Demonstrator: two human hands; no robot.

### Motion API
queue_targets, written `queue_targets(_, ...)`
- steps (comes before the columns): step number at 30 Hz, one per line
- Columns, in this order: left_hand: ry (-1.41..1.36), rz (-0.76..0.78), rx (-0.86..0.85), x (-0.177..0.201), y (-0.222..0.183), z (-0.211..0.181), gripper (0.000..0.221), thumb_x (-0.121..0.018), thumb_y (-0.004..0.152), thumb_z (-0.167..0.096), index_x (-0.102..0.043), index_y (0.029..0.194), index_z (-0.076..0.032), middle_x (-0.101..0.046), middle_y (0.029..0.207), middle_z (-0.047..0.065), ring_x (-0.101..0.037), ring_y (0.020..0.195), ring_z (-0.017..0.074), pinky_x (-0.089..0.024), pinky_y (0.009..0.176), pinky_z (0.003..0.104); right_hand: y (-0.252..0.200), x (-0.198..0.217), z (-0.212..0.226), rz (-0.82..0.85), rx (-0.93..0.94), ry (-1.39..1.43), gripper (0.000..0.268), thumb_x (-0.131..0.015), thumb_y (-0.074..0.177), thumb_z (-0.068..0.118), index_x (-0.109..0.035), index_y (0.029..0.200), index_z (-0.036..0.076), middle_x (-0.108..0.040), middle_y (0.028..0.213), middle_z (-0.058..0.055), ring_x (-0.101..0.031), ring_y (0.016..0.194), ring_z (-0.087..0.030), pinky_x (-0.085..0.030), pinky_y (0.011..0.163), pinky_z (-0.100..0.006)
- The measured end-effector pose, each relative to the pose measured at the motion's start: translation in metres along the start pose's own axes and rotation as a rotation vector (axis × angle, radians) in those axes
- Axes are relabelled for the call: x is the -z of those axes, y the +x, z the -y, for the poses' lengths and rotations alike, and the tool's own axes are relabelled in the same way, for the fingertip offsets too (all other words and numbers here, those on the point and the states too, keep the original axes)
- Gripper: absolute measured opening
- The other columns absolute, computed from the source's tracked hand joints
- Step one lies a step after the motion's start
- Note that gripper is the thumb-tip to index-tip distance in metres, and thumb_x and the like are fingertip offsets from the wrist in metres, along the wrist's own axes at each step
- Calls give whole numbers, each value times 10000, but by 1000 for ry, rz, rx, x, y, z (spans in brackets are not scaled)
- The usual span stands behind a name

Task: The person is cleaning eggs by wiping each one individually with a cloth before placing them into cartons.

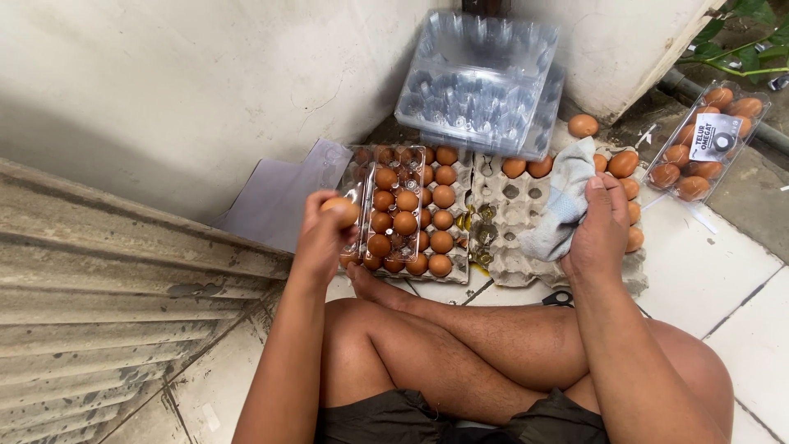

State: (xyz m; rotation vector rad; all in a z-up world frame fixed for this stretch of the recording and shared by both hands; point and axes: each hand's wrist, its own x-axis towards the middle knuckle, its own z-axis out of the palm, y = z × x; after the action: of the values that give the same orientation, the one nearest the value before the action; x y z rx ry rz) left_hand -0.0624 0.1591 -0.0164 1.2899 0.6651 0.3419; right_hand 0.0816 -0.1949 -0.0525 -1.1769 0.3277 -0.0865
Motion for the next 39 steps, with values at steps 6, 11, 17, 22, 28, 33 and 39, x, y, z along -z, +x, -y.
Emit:
queue_targets(6,1133,187,-255,-77,75,-9,546,-860,825,-379,-627,1290,-213,-713,1189,109,-702,1148,328,-588,925,426,8,4,16,-59,-14,117,155,-615,1050,263,-656,1154,156,-679,917,-36,-709,843,-100,-620,765,-204)
queue_targets(11,1382,302,-354,-94,116,33,447,-719,802,-186,-613,1236,-176,-639,1241,174,-647,1070,435,-503,857,542,4,-1,64,-176,-34,211,80,-608,976,237,-612,924,176,-636,918,41,-614,907,-88,-552,838,-263)
queue_targets(17,1516,262,-534,-95,122,74,437,-681,816,-55,-620,1248,-59,-560,1195,210,-626,878,474,-518,677,578,19,1,87,-296,-65,345,168,-659,890,251,-693,1016,144,-744,1068,-9,-709,1050,-151,-627,963,-333)
queue_targets(22,1665,250,-717,-100,125,97,242,-639,800,18,-663,1037,-30,-600,1072,195,-642,815,446,-545,657,530,29,5,98,-312,-86,419,410,-648,849,315,-702,1184,85,-768,1178,-66,-740,1137,-203,-638,1018,-363)
queue_targets(28,1802,275,-721,-203,76,78,299,-679,740,-100,-683,1039,-99,-675,981,124,-655,902,393,-527,560,444,37,9,111,-342,-60,570,500,-617,839,287,-718,1249,18,-784,1218,-135,-753,1132,-280,-651,1021,-438)
queue_targets(33,1530,903,-563,-326,-6,75,393,-620,928,-176,-632,1321,-160,-671,1353,73,-594,1280,295,-461,1106,539,37,10,103,-303,3,562,460,-599,852,290,-706,1201,10,-761,1126,-149,-731,1031,-292,-637,933,-437)
queue_targets(39,1342,683,-722,-372,-1,268,406,-586,772,-265,-526,1159,-159,-529,1187,69,-454,1073,293,-343,937,411,48,32,61,-286,182,350,104,-672,902,274,-614,880,191,-602,946,29,-600,949,-136,-542,897,-323)
